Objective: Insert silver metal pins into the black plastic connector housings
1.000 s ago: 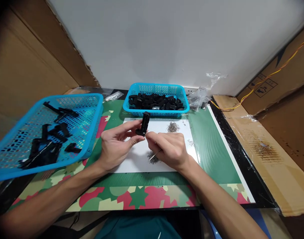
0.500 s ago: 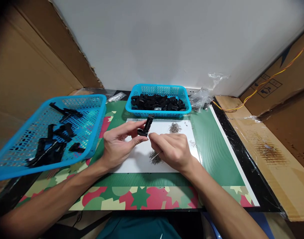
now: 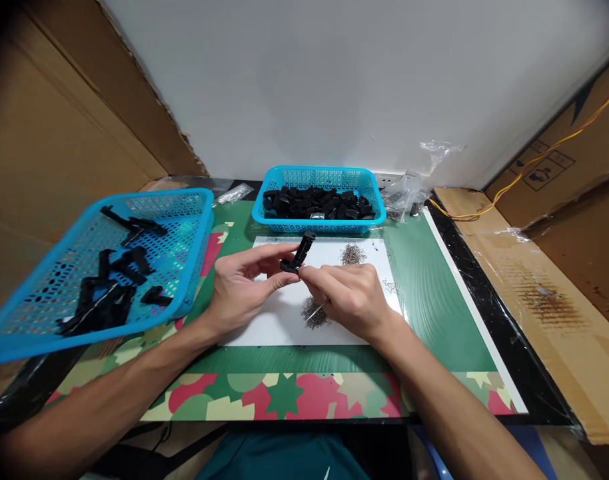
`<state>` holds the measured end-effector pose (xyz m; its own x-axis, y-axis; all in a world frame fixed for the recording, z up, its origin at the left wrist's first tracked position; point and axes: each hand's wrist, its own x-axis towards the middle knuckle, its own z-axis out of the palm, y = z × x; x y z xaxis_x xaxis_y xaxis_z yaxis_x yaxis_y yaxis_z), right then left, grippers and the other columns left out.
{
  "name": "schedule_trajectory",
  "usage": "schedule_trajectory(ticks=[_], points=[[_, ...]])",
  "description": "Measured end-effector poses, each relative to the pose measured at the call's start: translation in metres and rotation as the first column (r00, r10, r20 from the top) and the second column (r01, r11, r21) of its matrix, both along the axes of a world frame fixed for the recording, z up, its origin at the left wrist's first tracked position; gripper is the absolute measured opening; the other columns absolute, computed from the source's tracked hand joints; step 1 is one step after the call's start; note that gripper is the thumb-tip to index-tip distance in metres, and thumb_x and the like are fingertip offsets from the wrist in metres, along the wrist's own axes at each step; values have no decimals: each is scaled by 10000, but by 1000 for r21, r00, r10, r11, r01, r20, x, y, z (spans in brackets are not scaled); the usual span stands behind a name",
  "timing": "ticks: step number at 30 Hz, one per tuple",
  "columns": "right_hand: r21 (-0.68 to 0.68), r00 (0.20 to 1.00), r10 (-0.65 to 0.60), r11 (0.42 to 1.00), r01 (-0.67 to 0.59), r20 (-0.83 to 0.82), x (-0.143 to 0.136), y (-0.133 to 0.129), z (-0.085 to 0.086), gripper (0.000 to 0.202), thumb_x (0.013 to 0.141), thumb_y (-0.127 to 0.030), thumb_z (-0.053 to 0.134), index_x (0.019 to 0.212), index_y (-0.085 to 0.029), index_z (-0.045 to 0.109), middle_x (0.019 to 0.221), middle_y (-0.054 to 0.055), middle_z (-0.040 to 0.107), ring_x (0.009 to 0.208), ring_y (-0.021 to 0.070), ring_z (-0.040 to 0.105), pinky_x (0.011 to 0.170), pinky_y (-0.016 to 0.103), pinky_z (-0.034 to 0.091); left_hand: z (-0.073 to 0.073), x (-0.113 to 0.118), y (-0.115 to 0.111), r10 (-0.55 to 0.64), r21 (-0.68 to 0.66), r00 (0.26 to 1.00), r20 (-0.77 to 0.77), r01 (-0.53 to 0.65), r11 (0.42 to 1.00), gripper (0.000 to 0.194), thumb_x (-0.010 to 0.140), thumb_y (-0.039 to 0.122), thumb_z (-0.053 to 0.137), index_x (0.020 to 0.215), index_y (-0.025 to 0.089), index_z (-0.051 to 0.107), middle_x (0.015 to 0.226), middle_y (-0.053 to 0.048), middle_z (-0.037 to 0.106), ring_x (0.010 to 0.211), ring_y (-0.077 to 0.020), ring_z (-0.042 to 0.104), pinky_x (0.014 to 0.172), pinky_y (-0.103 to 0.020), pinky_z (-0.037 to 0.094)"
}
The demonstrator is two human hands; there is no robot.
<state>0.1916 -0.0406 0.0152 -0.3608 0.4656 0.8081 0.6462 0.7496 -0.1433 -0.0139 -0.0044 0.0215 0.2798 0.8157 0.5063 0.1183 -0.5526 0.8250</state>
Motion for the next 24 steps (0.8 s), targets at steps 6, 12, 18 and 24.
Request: schedule_trajectory(ticks=[6,12,18,24], points=[[-43,1000,7,999,-8,-23,4,3,-3,146,1027,-158,636,978,-193,769,625,-44,656,490,75,512,497,248,346,0,-1,0,-38,-151,999,2,37,988,359,778,309,922,1114,205,851,896,-66,819,639,-131,643,584,-233,557],[-95,993,26,995,-38,-119,4,6,-2,114,1018,-219,691,949,-189,777,662,-17,685,523,81,556,505,244,368,-3,3,-2,-183,-447,973,143,228,865,421,873,464,831,1188,184,823,680,-26,663,540,-86,494,462,-189,392],[-157,982,61,983,-90,-181,6,8,-4,99,989,-203,728,1070,-208,784,654,-26,669,527,91,544,519,234,402,-7,9,-4,-179,-690,928,327,364,626,573,868,608,786,1202,143,774,655,47,449,479,-24,295,427,-161,217],[-137,977,67,986,-96,-200,7,11,-5,106,988,-139,702,987,-194,792,626,-33,601,530,91,522,499,227,370,-5,8,-5,-238,-641,953,190,304,705,558,975,631,628,1253,161,743,864,-40,628,525,-62,407,422,-200,275]])
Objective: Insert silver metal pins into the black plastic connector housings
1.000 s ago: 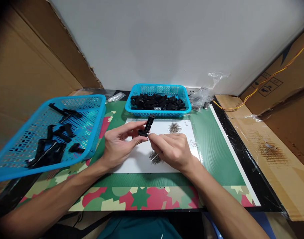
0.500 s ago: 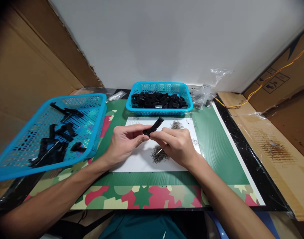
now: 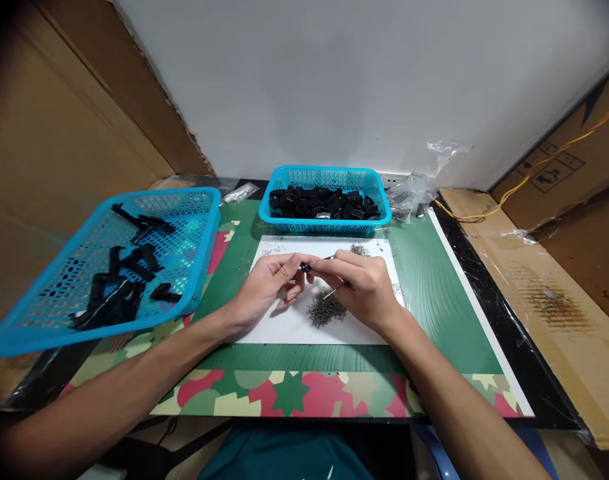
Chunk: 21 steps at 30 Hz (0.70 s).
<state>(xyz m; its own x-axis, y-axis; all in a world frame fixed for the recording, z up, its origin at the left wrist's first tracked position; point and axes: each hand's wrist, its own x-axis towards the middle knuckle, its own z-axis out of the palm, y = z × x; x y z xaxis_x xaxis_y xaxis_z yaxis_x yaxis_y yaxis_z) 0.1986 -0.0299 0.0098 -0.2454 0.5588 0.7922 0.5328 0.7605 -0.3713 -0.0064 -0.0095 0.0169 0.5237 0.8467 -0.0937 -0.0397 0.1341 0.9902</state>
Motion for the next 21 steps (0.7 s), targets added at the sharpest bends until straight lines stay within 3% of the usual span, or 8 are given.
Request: schedule_trajectory(ticks=[3,6,11,14,16,21], points=[[-6,1000,-12,1000,12,21,2,1,1,92,975,-155,724,919,-181,792,617,-34,577,524,91,512,494,233,362,3,-3,2,44,318,991,-128,-1,948,467,1001,540,640,1331,217,709,1135,-89,698,794,-137,583,645,-246,479],[-40,1000,5,999,-4,26,6,3,2,103,982,-148,712,933,-187,794,647,-27,610,548,94,542,520,229,391,6,-4,4,160,556,963,-218,-12,831,469,926,398,784,1352,240,667,1257,-71,697,1001,-181,604,861,-293,499],[-120,999,37,992,-34,24,9,4,3,133,999,-134,676,952,-204,778,672,-26,630,571,100,551,549,233,414,7,-6,3,282,684,920,-272,-21,729,153,922,284,786,1028,183,745,947,-24,741,813,-156,615,713,-272,476],[-222,998,-5,975,17,57,8,2,8,43,982,-199,719,982,-197,762,733,-14,613,617,119,550,581,256,432,3,-7,3,333,725,895,-298,-14,689,138,940,255,764,1059,185,766,973,-34,769,794,-158,633,718,-284,494],[-290,996,-35,955,57,81,9,1,10,94,997,-245,701,1062,-198,750,852,21,619,730,150,591,660,282,477,-2,-8,3,367,746,874,-319,-7,666,158,941,242,764,1090,191,780,1004,-44,788,812,-169,656,757,-304,517],[-326,996,25,945,4,84,13,7,5,259,1099,-194,447,1217,-206,677,1082,92,581,947,188,623,811,332,544,-12,-10,5,373,786,847,-379,83,612,182,922,237,789,1098,191,796,1053,-58,811,893,-204,700,827,-343,551]])
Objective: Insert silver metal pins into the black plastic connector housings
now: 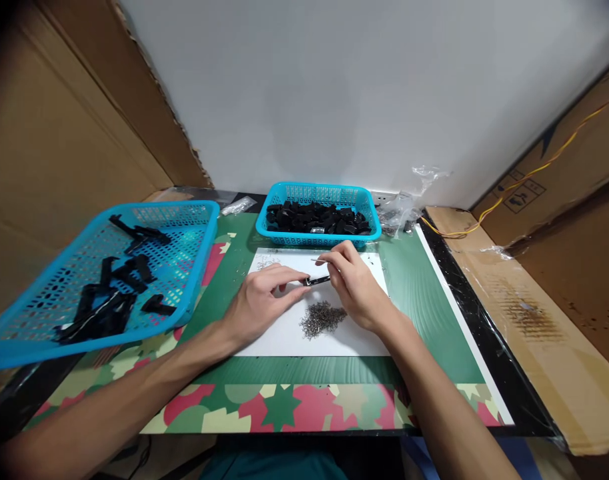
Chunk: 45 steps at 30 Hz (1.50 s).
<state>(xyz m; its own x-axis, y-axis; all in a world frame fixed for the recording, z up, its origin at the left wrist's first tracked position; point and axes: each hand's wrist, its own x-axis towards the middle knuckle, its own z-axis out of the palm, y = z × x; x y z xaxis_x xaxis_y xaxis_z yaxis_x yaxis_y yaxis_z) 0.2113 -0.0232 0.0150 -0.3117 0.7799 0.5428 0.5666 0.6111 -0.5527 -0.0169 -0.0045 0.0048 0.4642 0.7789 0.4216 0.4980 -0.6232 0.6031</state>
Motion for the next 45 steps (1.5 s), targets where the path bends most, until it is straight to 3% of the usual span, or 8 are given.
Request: schedule_trajectory(ticks=[5,8,12,15,27,37,41,45], points=[[151,999,-27,988,21,38,3,6,-5,234,1081,-182,506,1145,-213,729,1159,123,618,1079,228,632,894,395,568,-5,0,-1,-48,48,994,-97,52,997,113,955,210,736,1054,202,790,1041,-46,802,929,-214,699,828,-339,550],[184,996,-61,980,72,-64,1,5,-3,183,1039,-188,601,1057,-235,777,1160,110,692,1078,238,681,901,410,585,-4,0,-3,-45,82,985,-166,59,995,86,966,207,712,1009,194,785,995,-48,791,967,-236,678,825,-352,539],[-111,921,-108,991,71,-375,-9,0,-4,122,986,-273,699,908,-198,755,855,53,770,745,186,746,721,326,628,-4,0,-4,-47,102,977,-208,70,992,91,966,219,712,1014,185,781,995,-55,787,975,-244,663,815,-361,537],[-283,865,-147,959,6,-480,-20,-1,-8,214,961,-362,726,841,-185,719,761,43,752,679,191,745,677,317,633,-5,0,-3,-50,104,977,-208,73,992,74,966,214,710,968,192,781,989,-48,787,970,-240,661,815,-357,534],[-266,939,-141,962,56,-313,-25,0,-8,212,958,-336,689,804,-192,714,718,38,745,628,175,695,612,271,539,-7,2,-3,-55,89,978,-202,75,993,66,964,210,718,954,187,779,973,-39,786,955,-231,665,798,-349,528],[-149,981,-108,985,83,-163,-25,0,-8,256,979,-266,643,742,-187,697,615,0,637,531,125,548,538,246,446,-5,4,-4,-66,46,977,-203,77,996,95,976,187,683,919,190,759,929,-40,765,932,-230,648,804,-349,509],[-99,976,-108,991,90,-190,-33,-3,-16,305,1002,-294,626,720,-194,684,633,16,671,555,140,607,579,253,530,-5,2,-4,-79,38,975,-209,88,995,115,987,188,665,908,185,748,902,-44,753,922,-234,639,806,-358,513],[-90,906,-168,985,145,-390,-37,-5,-17,184,983,-314,678,848,-197,723,772,45,769,660,177,726,667,283,613,-4,0,-3,-39,39,989,-142,45,998,99,955,158,696,1017,190,766,963,-50,780,951,-233,675,832,-364,547]])
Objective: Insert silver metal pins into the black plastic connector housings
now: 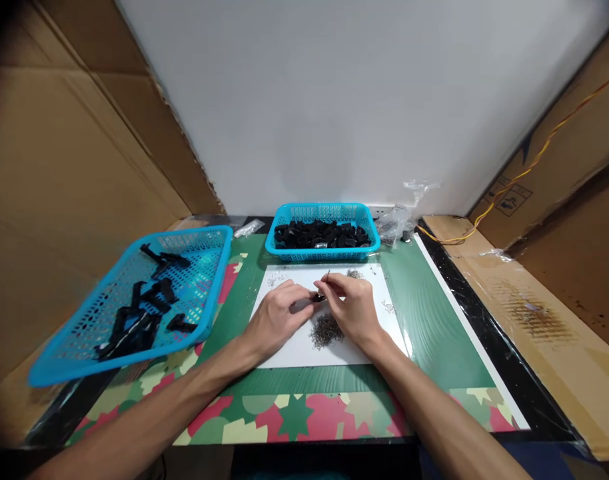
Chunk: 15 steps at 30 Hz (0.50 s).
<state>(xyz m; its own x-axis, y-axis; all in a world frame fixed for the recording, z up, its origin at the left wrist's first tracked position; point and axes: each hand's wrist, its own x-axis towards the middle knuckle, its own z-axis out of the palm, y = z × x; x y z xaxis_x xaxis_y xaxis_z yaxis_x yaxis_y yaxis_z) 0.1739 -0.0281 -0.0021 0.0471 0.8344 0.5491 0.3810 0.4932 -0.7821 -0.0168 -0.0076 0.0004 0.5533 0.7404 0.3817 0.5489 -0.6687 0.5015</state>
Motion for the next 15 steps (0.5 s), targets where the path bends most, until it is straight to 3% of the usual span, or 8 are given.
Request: schedule_trajectory(ticks=[5,8,12,15], points=[[-34,908,-207,977,209,-363,21,10,9,219,962,-384,708,868,-186,723,742,45,752,650,195,731,663,323,638,5,-2,0,59,86,991,117,-69,994,153,964,236,727,1108,198,762,1047,-69,799,978,-236,718,860,-383,582],[-82,855,-232,972,219,-465,40,16,11,279,919,-439,746,831,-176,714,709,41,728,588,196,711,599,330,636,9,0,-2,57,135,989,137,-76,988,152,978,277,716,1101,199,761,1060,-76,800,1006,-245,715,865,-392,581],[-124,865,-214,976,177,-454,56,22,8,313,904,-471,741,858,-162,711,723,53,727,587,199,702,595,336,623,11,3,-4,80,117,990,118,-94,989,152,981,268,701,1101,194,756,1054,-78,786,951,-232,700,835,-372,556],[-174,935,-173,977,123,-311,63,24,7,300,974,-445,608,911,-164,690,698,29,689,562,177,657,574,305,552,10,5,-2,176,-35,971,163,-173,984,174,999,299,664,1124,199,735,968,-46,756,803,-180,666,732,-313,521]])
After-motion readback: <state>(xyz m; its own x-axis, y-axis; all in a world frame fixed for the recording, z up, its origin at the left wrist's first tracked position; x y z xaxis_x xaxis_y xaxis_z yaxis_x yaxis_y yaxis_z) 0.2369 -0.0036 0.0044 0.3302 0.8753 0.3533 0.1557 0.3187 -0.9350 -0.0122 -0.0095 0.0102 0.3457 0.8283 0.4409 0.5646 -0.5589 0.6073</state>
